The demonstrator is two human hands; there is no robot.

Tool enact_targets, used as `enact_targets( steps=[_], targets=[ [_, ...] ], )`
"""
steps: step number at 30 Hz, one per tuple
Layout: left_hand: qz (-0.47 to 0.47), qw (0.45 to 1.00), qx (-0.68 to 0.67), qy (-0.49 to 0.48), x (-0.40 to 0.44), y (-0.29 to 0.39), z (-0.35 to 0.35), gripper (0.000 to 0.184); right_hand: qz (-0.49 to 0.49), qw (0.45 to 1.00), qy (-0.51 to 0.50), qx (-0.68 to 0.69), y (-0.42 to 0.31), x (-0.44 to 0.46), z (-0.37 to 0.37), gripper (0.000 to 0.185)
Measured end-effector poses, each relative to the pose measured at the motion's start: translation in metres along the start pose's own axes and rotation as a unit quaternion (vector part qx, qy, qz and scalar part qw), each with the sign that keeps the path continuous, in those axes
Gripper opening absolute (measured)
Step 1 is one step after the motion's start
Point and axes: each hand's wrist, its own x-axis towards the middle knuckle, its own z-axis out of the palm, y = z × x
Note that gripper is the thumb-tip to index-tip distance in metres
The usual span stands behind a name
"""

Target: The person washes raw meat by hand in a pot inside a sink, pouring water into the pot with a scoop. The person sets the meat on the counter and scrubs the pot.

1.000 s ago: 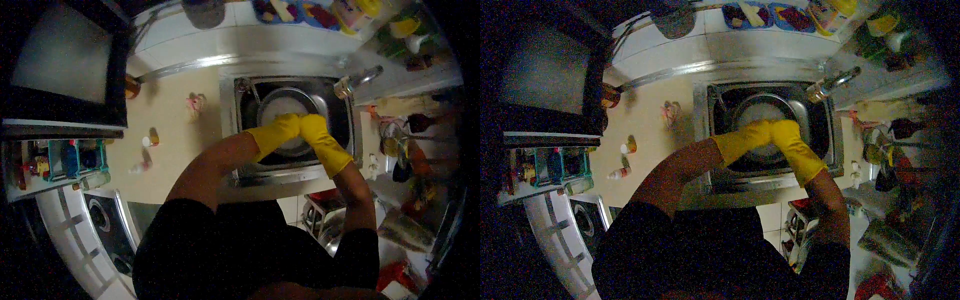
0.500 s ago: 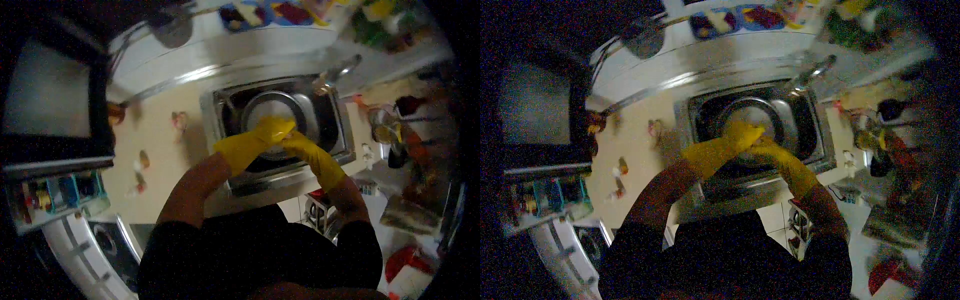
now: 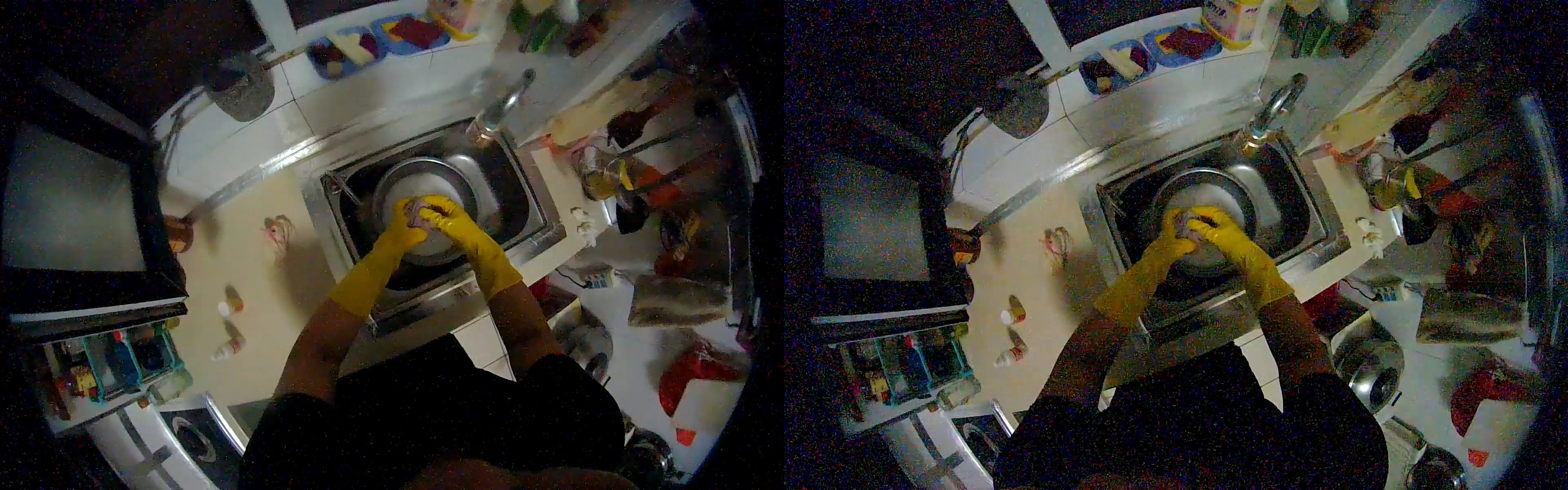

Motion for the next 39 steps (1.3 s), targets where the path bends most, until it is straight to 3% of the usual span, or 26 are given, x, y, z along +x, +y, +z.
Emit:
enact_targets(
  steps=[3,5,7,8,9,10,12,15,16,17,19,21,22,23,24,25,26,28,29,31,33,34,35,36,38,39],
  targets=[
    [-0.074,0.987,-0.140,0.007,-0.030,0.037,-0.027,0.055,-0.040,0.998,-0.037,-0.024,-0.005,-0.001,0.005,0.027],
    [-0.215,0.895,-0.389,0.024,-0.053,0.055,-0.045,0.046,-0.067,0.995,-0.041,-0.061,-0.009,-0.011,0.017,0.026],
    [-0.096,0.966,-0.231,0.062,-0.074,0.022,-0.075,0.033,-0.041,0.988,-0.132,-0.066,-0.024,-0.025,0.034,0.024],
    [-0.096,0.965,-0.233,0.079,-0.092,0.039,-0.097,0.039,-0.038,0.989,-0.127,-0.061,0.011,-0.021,0.025,0.024],
    [-0.092,0.963,-0.235,0.098,-0.106,0.062,-0.119,0.045,0.016,0.997,-0.037,-0.063,0.073,-0.006,0.005,0.025],
    [-0.087,0.917,-0.365,0.135,-0.112,0.060,-0.139,0.026,0.068,0.994,0.051,-0.066,0.107,0.010,-0.008,0.027],
    [-0.092,0.853,-0.484,0.173,-0.123,0.063,-0.157,0.016,0.145,0.969,0.047,-0.196,0.026,0.001,-0.017,0.038],
    [-0.078,0.927,-0.258,0.262,-0.119,0.095,-0.169,0.012,0.201,0.941,0.058,-0.266,0.067,0.038,-0.033,0.050],
    [-0.043,0.966,-0.027,0.255,-0.112,0.110,-0.164,0.012,0.197,0.941,0.058,-0.267,0.081,0.049,-0.031,0.053],
    [-0.003,0.953,0.146,0.264,-0.115,0.110,-0.152,0.019,0.194,0.942,0.058,-0.269,0.094,0.059,-0.028,0.056],
    [0.073,0.841,0.422,0.331,-0.123,0.091,-0.123,0.044,0.046,0.869,0.065,-0.488,0.106,0.075,-0.005,0.060],
    [-0.013,0.954,0.236,0.182,-0.126,0.099,-0.096,0.055,-0.052,0.816,0.048,-0.574,0.119,0.073,0.010,0.062],
    [-0.075,0.979,0.148,0.122,-0.127,0.103,-0.082,0.061,-0.078,0.873,0.001,-0.482,0.125,0.061,0.013,0.064],
    [-0.037,0.990,0.085,0.108,-0.122,0.060,-0.058,0.062,-0.090,0.896,-0.027,-0.433,0.129,0.061,0.013,0.066],
    [-0.104,0.986,-0.013,0.133,-0.110,0.048,-0.037,0.060,-0.099,0.917,-0.057,-0.383,0.132,0.061,0.014,0.068],
    [-0.164,0.967,-0.113,0.158,-0.095,0.036,-0.018,0.058,0.033,0.972,-0.101,-0.208,0.132,0.074,0.013,0.064],
    [-0.164,0.965,-0.112,0.169,-0.078,0.005,0.001,0.058,0.169,0.976,-0.139,-0.026,0.131,0.084,0.013,0.061],
    [-0.282,0.850,-0.346,0.280,-0.047,-0.057,0.028,0.053,0.162,0.980,-0.108,-0.037,0.074,0.067,0.010,0.053],
    [-0.281,0.847,-0.346,0.289,-0.027,-0.053,0.029,0.053,0.159,0.984,-0.066,-0.044,0.053,0.056,0.008,0.044],
    [-0.233,0.728,-0.619,0.183,0.011,-0.040,0.025,0.046,0.147,0.983,-0.081,-0.069,0.070,0.053,-0.004,0.040],
    [-0.272,0.717,-0.617,0.179,0.032,-0.039,0.032,0.043,0.133,0.983,-0.085,-0.092,0.068,0.050,-0.011,0.037],
    [-0.315,0.703,-0.614,0.170,0.036,-0.041,0.036,0.040,0.149,0.987,-0.052,-0.023,0.054,0.044,-0.010,0.033],
    [-0.314,0.705,-0.614,0.166,0.035,-0.053,0.041,0.040,0.163,0.985,-0.017,0.046,0.045,0.042,-0.013,0.029],
    [-0.106,0.882,-0.425,0.175,0.029,-0.073,0.046,0.039,0.161,0.986,-0.009,0.047,0.055,0.046,-0.019,0.029],
    [0.096,0.965,-0.200,0.138,0.022,-0.070,0.043,0.038,0.028,0.995,-0.034,-0.084,0.093,0.056,-0.037,0.025],
    [0.016,0.958,-0.258,0.122,0.022,-0.047,0.036,0.039,0.094,0.995,-0.011,0.032,0.075,0.048,-0.041,0.022]
  ],
)
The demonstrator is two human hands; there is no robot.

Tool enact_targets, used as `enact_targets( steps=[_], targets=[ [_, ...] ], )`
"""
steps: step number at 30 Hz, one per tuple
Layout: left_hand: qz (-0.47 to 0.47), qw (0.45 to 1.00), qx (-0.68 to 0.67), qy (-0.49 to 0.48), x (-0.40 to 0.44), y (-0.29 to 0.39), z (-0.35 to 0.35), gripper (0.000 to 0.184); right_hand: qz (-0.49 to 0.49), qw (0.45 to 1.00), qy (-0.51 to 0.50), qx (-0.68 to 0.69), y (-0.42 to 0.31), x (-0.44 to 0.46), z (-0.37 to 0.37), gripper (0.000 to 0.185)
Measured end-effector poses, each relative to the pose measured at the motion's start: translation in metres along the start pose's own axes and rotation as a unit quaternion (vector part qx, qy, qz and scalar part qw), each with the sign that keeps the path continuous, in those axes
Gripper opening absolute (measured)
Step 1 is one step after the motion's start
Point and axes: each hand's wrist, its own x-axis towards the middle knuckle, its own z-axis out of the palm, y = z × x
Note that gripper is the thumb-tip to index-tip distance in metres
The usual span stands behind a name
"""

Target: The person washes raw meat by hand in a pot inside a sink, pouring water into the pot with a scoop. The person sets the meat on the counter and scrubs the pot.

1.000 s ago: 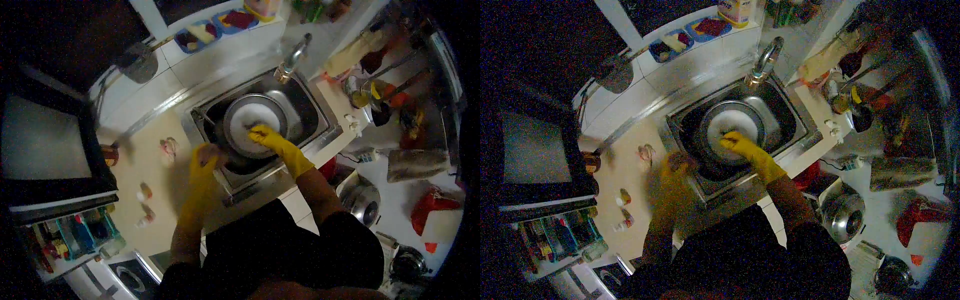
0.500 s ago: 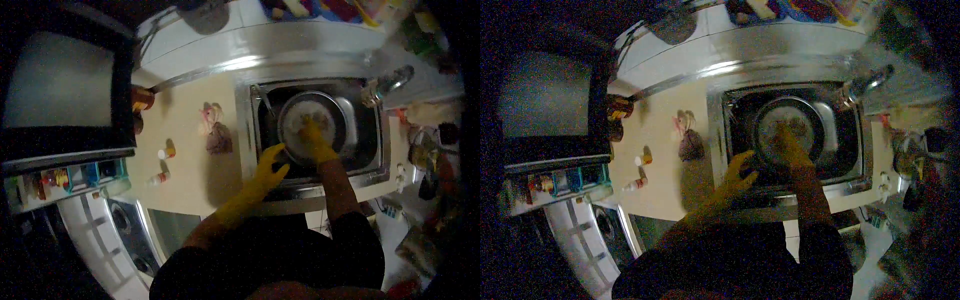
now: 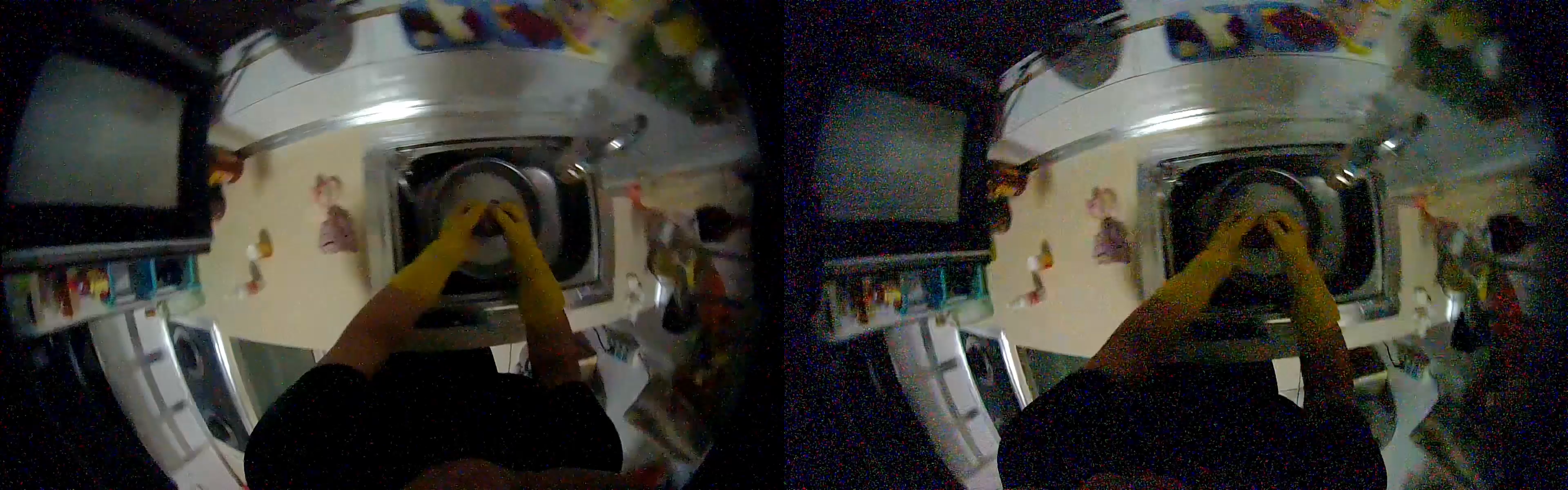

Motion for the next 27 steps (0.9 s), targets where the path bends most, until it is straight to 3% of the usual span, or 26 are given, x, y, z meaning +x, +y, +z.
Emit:
enact_targets(
  steps=[1,2,4,7,9,11,13,14,15,16,17,18,19,21,22,23,24,25,26,27],
  targets=[
    [-0.087,0.995,-0.050,0.016,0.002,0.024,0.006,0.039,0.055,0.991,0.018,0.120,-0.022,-0.009,0.004,0.021],
    [-0.239,0.960,-0.134,0.055,0.006,0.039,0.013,0.039,0.023,0.989,0.017,0.146,-0.025,-0.008,-0.004,0.021],
    [-0.287,0.958,0.018,-0.018,0.010,0.021,-0.009,0.048,-0.011,0.985,0.035,0.171,-0.022,-0.012,-0.015,0.022],
    [-0.264,0.959,0.066,-0.074,0.019,0.014,-0.018,0.044,0.016,0.974,0.102,0.202,-0.026,-0.013,-0.018,0.020],
    [-0.281,0.951,0.076,-0.107,0.026,0.036,-0.009,0.047,0.004,0.931,0.005,0.364,-0.026,-0.013,-0.023,0.028],
    [-0.225,0.958,0.144,-0.104,0.029,0.075,0.009,0.049,-0.020,0.914,-0.012,0.405,-0.045,-0.024,-0.019,0.034],
    [-0.174,0.964,0.170,-0.109,0.032,0.068,0.009,0.048,-0.043,0.894,-0.031,0.445,-0.056,-0.026,-0.016,0.039],
    [-0.126,0.966,0.198,-0.106,0.034,0.064,0.009,0.046,-0.096,0.795,-0.205,0.564,-0.058,-0.019,-0.014,0.040],
    [-0.122,0.967,0.196,-0.110,0.033,0.059,0.011,0.046,-0.126,0.728,-0.285,0.611,-0.058,-0.020,-0.015,0.040],
    [-0.175,0.980,0.091,-0.027,0.029,0.069,0.022,0.044,-0.144,0.654,-0.369,0.645,-0.064,-0.023,-0.013,0.041],
    [-0.226,0.972,-0.017,0.056,0.028,0.075,0.028,0.042,-0.091,0.794,-0.159,0.579,-0.090,-0.046,-0.006,0.038],
    [-0.224,0.973,-0.021,0.052,0.035,0.068,0.024,0.042,-0.032,0.877,0.063,0.474,-0.106,-0.061,0.000,0.035],
    [-0.316,0.945,-0.079,0.015,0.048,0.050,0.015,0.042,-0.036,0.879,0.065,0.471,-0.108,-0.063,0.005,0.035],
    [-0.404,0.904,-0.138,-0.025,0.051,0.044,0.016,0.043,-0.043,0.897,0.090,0.431,-0.109,-0.068,0.013,0.016],
    [-0.347,0.923,-0.152,-0.066,0.047,0.050,0.026,0.044,-0.044,0.897,0.091,0.430,-0.107,-0.071,0.014,0.016],
    [-0.288,0.938,-0.163,-0.106,0.044,0.061,0.032,0.046,-0.037,0.949,0.129,0.287,-0.103,-0.074,0.015,0.014],
    [-0.287,0.938,-0.164,-0.108,0.040,0.088,0.036,0.046,-0.036,0.965,0.149,0.212,-0.098,-0.072,0.014,0.012],
    [-0.277,0.958,-0.054,-0.050,0.035,0.126,0.041,0.043,-0.033,0.976,0.169,0.135,-0.093,-0.069,0.014,0.011],
    [-0.264,0.963,0.058,0.008,0.031,0.149,0.044,0.041,-0.046,0.972,0.153,0.170,-0.083,-0.064,0.012,0.012],
    [-0.263,0.963,0.057,0.005,0.029,0.154,0.045,0.041,-0.059,0.967,0.137,0.205,-0.078,-0.061,0.011,0.013]
  ],
)
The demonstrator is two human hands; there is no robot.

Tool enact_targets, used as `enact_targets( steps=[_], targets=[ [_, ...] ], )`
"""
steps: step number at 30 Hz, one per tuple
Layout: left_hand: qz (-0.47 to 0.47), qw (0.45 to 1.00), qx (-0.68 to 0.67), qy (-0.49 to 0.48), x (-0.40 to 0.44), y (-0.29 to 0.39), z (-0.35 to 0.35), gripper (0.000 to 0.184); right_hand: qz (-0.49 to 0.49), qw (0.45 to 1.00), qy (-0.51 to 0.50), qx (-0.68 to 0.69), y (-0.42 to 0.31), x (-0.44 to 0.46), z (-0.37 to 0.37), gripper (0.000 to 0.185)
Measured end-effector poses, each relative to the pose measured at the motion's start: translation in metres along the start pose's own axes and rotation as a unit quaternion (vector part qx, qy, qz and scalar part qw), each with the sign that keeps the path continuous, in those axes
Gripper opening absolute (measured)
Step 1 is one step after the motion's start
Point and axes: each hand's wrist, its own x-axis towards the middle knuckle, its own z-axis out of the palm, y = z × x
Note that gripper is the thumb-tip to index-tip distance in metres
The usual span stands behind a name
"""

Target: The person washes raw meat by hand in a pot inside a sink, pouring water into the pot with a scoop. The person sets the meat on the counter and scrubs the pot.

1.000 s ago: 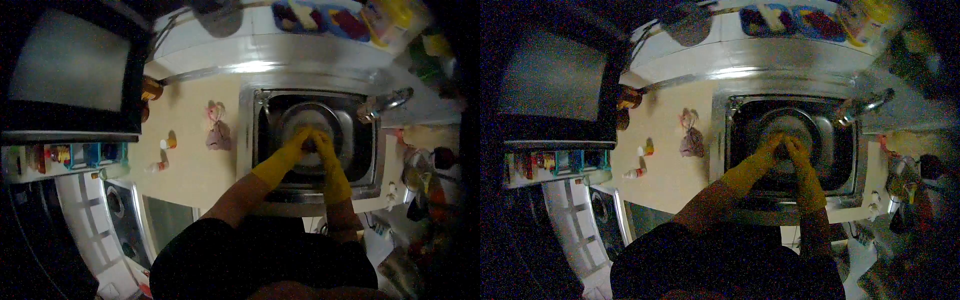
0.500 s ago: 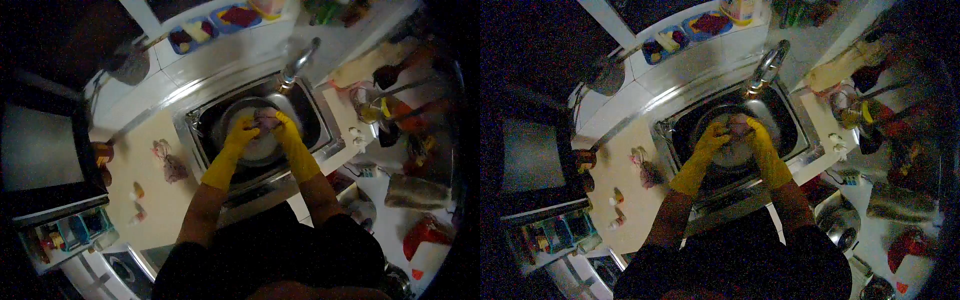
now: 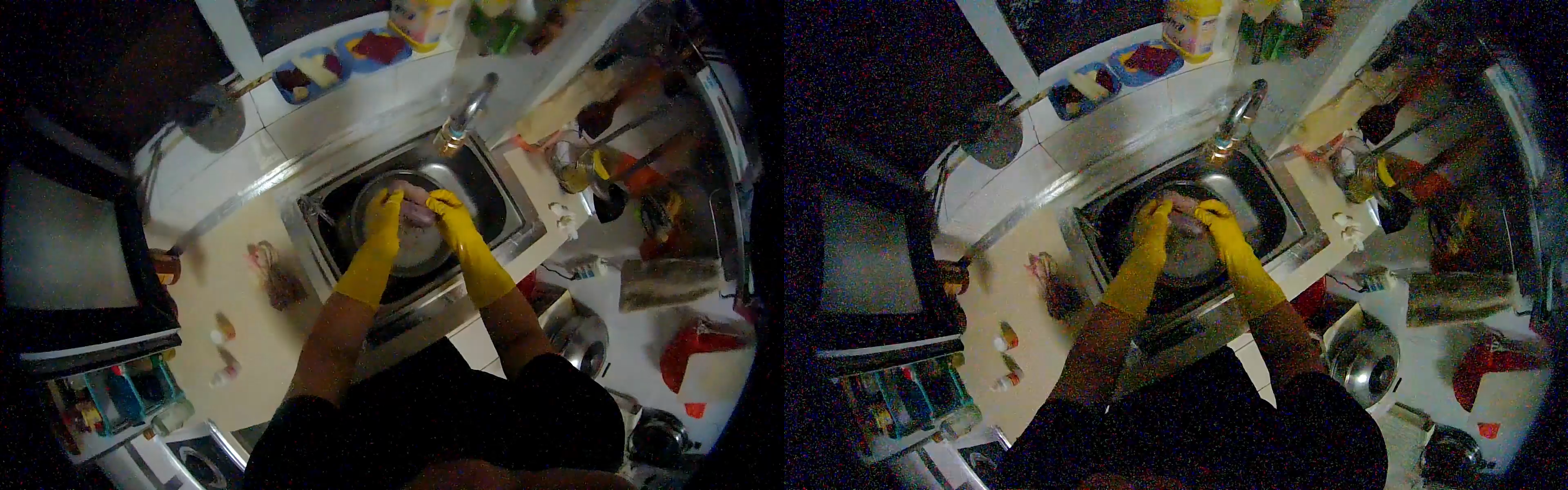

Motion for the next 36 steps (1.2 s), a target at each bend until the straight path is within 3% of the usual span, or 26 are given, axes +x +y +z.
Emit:
enact_targets(
  steps=[3,6,9,10,12,13,15,16,17,18,19,20,21,22,23,24,25,27,29,32,34,36],
  targets=[
    [0.109,0.991,0.031,0.073,0.001,-0.002,-0.004,0.035,0.035,0.997,0.013,-0.074,-0.001,-0.001,-0.004,0.015],
    [0.034,0.995,-0.084,0.033,0.031,-0.027,-0.014,0.031,0.017,0.994,0.098,0.052,-0.011,-0.016,0.018,0.021],
    [-0.035,0.974,-0.223,0.033,0.054,-0.051,-0.023,0.036,0.035,0.996,0.083,0.000,-0.015,-0.011,0.017,0.036],
    [0.011,0.983,-0.175,-0.063,0.068,-0.068,-0.036,0.040,0.035,0.996,0.085,0.002,-0.008,-0.004,0.015,0.036],
    [0.053,0.978,-0.124,-0.156,0.071,-0.081,-0.043,0.044,0.230,0.947,-0.040,0.222,0.018,0.014,0.005,0.036],
    [0.028,0.988,-0.106,-0.106,0.066,-0.084,-0.042,0.047,0.233,0.945,-0.038,0.225,0.018,0.012,0.008,0.036],
    [-0.003,0.995,-0.085,-0.052,0.074,-0.100,-0.049,0.050,0.124,0.988,-0.035,0.082,0.015,0.008,0.017,0.035],
    [0.038,0.998,0.054,-0.022,0.092,-0.125,-0.063,0.051,0.130,0.987,-0.033,0.085,0.019,0.013,0.015,0.035],
    [0.074,0.978,0.194,0.006,0.111,-0.156,-0.075,0.053,0.143,0.985,0.014,-0.099,0.022,0.024,0.009,0.037],
    [0.064,0.978,0.197,0.008,0.129,-0.191,-0.086,0.053,0.087,0.966,0.017,-0.244,0.061,0.053,-0.013,0.041],
    [0.118,0.902,0.414,0.023,0.147,-0.232,-0.099,0.054,0.036,0.920,0.036,-0.388,0.105,0.084,-0.039,0.046],
    [0.138,0.845,0.516,0.025,0.157,-0.261,-0.105,0.054,0.044,0.921,0.034,-0.386,0.104,0.086,-0.038,0.046],
    [0.158,0.775,0.610,0.032,0.166,-0.288,-0.110,0.055,-0.020,0.873,0.004,-0.488,0.091,0.080,-0.031,0.046],
    [0.129,0.781,0.610,0.034,0.163,-0.289,-0.105,0.055,-0.084,0.810,-0.029,-0.580,0.088,0.080,-0.028,0.047],
    [0.100,0.801,0.590,0.034,0.162,-0.285,-0.099,0.055,-0.080,0.811,-0.033,-0.578,0.103,0.084,-0.028,0.047],
    [0.063,0.837,0.542,0.043,0.155,-0.278,-0.092,0.055,-0.124,0.752,0.016,-0.648,0.128,0.087,-0.031,0.047],
    [0.010,0.894,0.444,0.057,0.152,-0.269,-0.085,0.056,-0.167,0.682,0.065,-0.709,0.159,0.089,-0.037,0.047],
    [-0.097,0.975,0.173,0.096,0.146,-0.252,-0.067,0.056,-0.199,0.605,0.107,-0.764,0.219,0.088,-0.044,0.047],
    [-0.168,0.981,-0.017,0.094,0.141,-0.242,-0.064,0.057,-0.132,0.713,0.016,-0.689,0.209,0.072,-0.008,0.047],
    [-0.215,0.962,-0.152,0.076,0.132,-0.232,-0.069,0.058,-0.003,0.874,-0.030,-0.486,0.183,0.050,0.036,0.048],
    [-0.224,0.952,-0.196,0.071,0.128,-0.229,-0.069,0.058,-0.023,0.889,-0.046,-0.455,0.187,0.041,0.046,0.049],
    [-0.226,0.945,-0.225,0.078,0.125,-0.227,-0.062,0.059,-0.149,0.864,-0.096,-0.470,0.196,0.052,0.040,0.050]
  ],
)
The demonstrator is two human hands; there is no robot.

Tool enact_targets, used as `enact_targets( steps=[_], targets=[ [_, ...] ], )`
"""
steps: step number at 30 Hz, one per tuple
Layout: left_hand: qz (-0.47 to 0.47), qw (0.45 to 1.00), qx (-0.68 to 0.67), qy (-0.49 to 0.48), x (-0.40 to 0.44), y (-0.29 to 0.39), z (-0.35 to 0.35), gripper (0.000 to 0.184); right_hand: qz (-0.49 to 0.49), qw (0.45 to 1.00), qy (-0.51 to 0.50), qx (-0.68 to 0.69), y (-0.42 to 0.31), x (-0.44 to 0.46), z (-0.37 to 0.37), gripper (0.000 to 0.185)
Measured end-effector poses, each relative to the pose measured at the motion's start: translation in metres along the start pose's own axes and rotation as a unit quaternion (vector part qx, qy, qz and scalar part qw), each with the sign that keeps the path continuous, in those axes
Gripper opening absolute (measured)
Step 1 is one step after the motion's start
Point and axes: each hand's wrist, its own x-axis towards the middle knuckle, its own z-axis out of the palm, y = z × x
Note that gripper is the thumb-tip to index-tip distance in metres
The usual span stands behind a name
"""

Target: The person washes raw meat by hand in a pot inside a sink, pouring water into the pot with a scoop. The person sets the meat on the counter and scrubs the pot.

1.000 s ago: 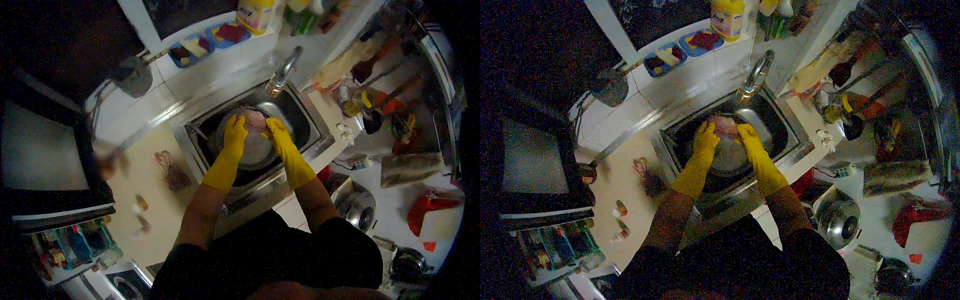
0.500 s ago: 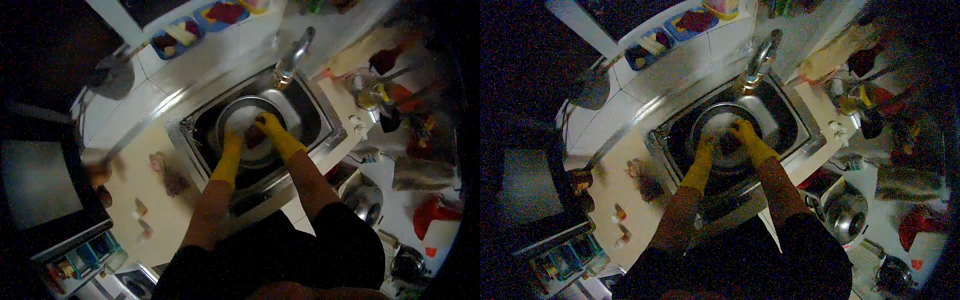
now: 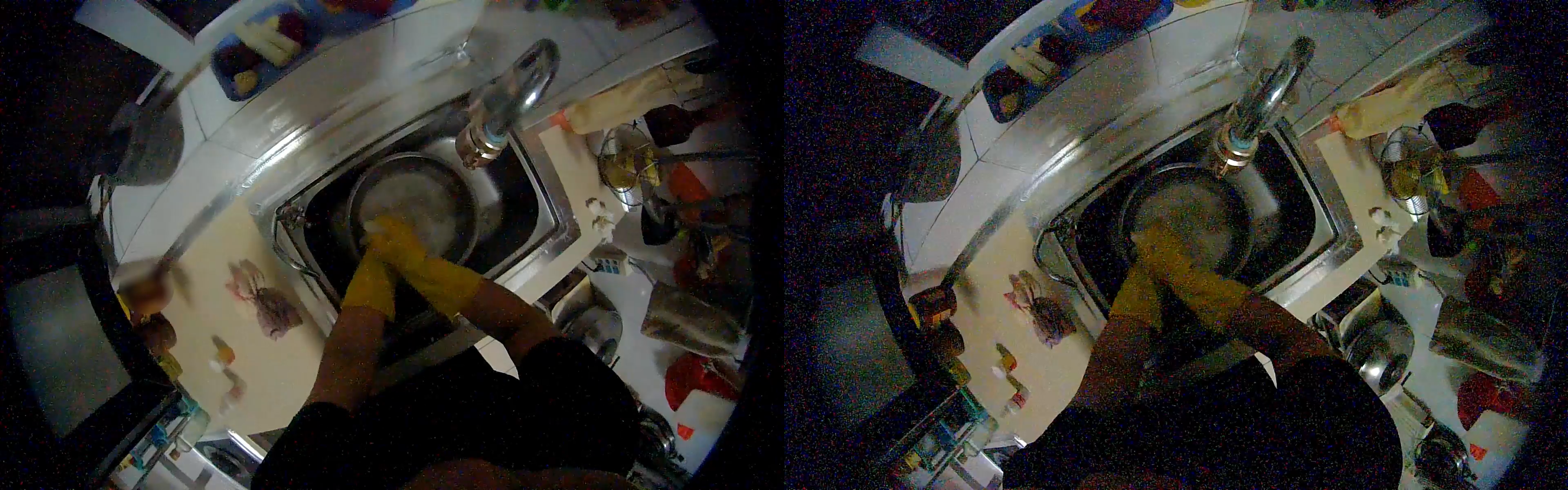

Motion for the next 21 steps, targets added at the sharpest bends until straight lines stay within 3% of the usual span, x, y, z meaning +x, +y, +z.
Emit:
enact_targets(
  steps=[6,11,13,15,16,17,21],
  targets=[
    [0.008,0.998,-0.057,0.012,0.003,-0.015,0.026,0.060,0.135,0.984,0.061,-0.095,0.033,0.057,-0.087,0.047],
    [-0.008,0.998,-0.056,-0.010,-0.002,-0.001,0.006,0.062,0.147,0.962,0.077,-0.218,-0.005,0.007,-0.077,0.044],
    [-0.005,0.999,-0.051,-0.008,0.001,0.002,0.003,0.062,0.007,0.953,-0.004,-0.303,0.007,-0.021,-0.035,0.040],
    [-0.010,0.999,-0.047,-0.009,0.001,0.006,-0.002,0.063,-0.061,0.937,-0.050,-0.341,-0.001,-0.024,-0.018,0.038],
    [-0.011,0.999,-0.048,-0.011,0.001,0.008,-0.002,0.063,0.005,0.984,-0.064,-0.166,-0.015,-0.024,-0.018,0.037],
    [-0.011,0.999,-0.046,-0.014,0.000,0.009,-0.003,0.064,0.070,0.995,-0.071,0.014,-0.024,-0.024,-0.021,0.037],
    [-0.014,0.998,-0.061,-0.004,0.000,-0.011,0.018,0.065,0.188,0.964,-0.139,-0.123,-0.027,0.018,-0.066,0.038]
  ],
)
